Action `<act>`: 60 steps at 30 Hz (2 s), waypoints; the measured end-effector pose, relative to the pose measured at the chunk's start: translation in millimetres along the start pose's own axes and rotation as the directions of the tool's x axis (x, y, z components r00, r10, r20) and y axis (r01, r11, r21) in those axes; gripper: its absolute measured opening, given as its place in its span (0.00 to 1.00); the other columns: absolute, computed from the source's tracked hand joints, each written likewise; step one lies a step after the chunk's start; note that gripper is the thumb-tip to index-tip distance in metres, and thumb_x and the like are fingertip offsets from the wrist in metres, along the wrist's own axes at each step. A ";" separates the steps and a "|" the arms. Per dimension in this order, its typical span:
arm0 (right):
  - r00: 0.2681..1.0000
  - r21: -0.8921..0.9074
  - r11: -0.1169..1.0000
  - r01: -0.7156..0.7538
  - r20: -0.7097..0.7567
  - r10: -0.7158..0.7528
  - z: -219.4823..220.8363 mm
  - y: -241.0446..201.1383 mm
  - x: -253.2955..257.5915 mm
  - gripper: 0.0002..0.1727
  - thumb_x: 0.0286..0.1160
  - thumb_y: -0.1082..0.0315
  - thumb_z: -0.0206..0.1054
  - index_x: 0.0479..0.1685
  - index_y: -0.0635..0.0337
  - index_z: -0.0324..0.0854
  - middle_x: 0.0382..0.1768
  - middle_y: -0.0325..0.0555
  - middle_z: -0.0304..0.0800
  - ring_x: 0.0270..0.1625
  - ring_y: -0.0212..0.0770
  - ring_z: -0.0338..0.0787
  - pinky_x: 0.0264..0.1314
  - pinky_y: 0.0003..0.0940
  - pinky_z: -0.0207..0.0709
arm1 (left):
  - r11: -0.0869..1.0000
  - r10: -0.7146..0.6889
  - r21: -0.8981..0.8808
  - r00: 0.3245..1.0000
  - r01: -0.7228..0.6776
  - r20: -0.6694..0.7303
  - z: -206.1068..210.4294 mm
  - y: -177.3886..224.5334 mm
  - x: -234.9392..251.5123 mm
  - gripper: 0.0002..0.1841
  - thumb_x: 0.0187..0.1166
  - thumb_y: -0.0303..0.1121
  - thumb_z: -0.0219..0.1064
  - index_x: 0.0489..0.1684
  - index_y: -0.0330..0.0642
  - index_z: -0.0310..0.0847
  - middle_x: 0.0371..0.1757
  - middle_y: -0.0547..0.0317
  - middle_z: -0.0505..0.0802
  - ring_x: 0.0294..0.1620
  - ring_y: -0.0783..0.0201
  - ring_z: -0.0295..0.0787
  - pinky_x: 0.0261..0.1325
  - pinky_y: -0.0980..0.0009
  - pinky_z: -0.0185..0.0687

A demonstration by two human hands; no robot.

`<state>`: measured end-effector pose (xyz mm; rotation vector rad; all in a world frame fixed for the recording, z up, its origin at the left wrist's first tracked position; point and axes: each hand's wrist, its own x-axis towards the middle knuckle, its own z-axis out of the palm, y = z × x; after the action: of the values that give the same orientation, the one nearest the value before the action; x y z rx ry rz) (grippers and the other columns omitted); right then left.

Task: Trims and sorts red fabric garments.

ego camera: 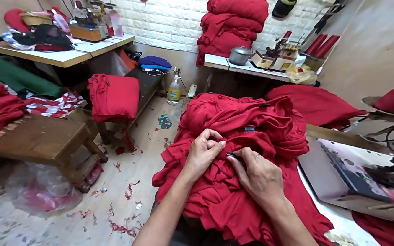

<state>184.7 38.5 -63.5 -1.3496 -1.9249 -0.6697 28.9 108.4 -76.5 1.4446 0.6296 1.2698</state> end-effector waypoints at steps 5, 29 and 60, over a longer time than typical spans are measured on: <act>0.999 0.076 0.996 -0.042 -0.020 0.044 3.7 -3.3 -1.1 0.16 0.83 0.59 0.62 0.38 0.62 0.87 0.27 0.49 0.90 0.28 0.47 0.91 0.24 0.41 0.78 | 1.000 -0.005 0.002 1.000 0.005 0.002 -2.0 -1.2 0.0 0.06 0.81 0.29 0.67 0.43 0.34 0.82 0.19 0.68 0.85 0.23 0.78 0.78 0.36 0.77 0.76; 0.843 0.375 0.756 -0.536 0.182 0.507 35.4 131.5 32.2 0.22 0.82 0.58 0.66 0.25 0.69 0.80 0.21 0.48 0.74 0.28 0.41 0.74 0.38 0.48 0.69 | 0.924 0.212 0.328 0.977 -0.196 -0.011 -43.9 -1.0 101.8 0.10 0.75 0.22 0.68 0.51 0.30 0.86 0.44 0.48 0.93 0.42 0.64 0.89 0.51 0.63 0.85; 0.832 0.328 0.773 -0.543 0.081 0.550 54.2 129.5 14.3 0.25 0.84 0.54 0.62 0.20 0.65 0.77 0.19 0.49 0.73 0.27 0.49 0.76 0.35 0.55 0.65 | 0.487 0.606 0.782 0.795 -0.388 0.017 31.7 12.5 -42.0 0.08 0.76 0.32 0.71 0.34 0.37 0.93 0.39 0.53 0.96 0.46 0.59 0.91 0.57 0.65 0.83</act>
<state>290.7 129.4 -83.3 -1.5580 -1.4244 -0.0527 42.8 56.1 -76.2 2.3141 1.0551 1.8045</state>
